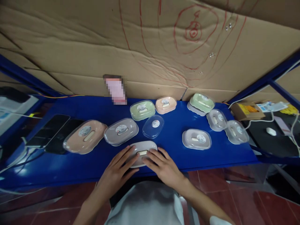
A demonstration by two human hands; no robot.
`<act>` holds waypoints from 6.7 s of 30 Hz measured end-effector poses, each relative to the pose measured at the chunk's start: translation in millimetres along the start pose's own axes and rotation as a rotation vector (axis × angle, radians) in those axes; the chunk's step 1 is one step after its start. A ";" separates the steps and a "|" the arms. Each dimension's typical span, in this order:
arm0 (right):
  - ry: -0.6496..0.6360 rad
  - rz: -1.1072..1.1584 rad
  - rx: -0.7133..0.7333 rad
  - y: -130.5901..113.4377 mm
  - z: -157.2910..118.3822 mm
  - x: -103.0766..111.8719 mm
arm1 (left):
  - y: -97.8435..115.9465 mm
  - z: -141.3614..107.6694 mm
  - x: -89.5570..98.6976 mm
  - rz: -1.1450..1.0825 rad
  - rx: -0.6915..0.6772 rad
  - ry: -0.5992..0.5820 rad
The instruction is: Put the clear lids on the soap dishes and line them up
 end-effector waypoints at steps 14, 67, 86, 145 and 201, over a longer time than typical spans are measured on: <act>-0.030 -0.182 -0.217 105.3 45.5 8.4 | -8.8 -4.5 9.1 -0.179 0.202 0.053; 0.115 -0.406 -0.634 348.0 16.3 155.1 | -48.8 61.7 -1.0 -0.012 0.155 0.097; 0.164 -0.293 -0.412 271.9 44.2 131.3 | -21.8 127.9 -18.7 0.110 -0.078 -0.107; -0.105 -0.217 0.031 83.6 142.6 25.2 | -85.9 94.6 45.2 0.388 0.162 0.239; -0.217 0.332 -0.182 159.8 162.9 48.5 | -91.4 141.7 -2.9 0.156 0.297 0.095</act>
Point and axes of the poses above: each hand's wrist, its own z-axis towards the middle knuckle, its own x-axis out of the back of the hand, y = z × x, the point moved 8 cm from there along z, towards the middle knuckle, and after that the axes turned 8 degrees about y, right-handed, at the moved point
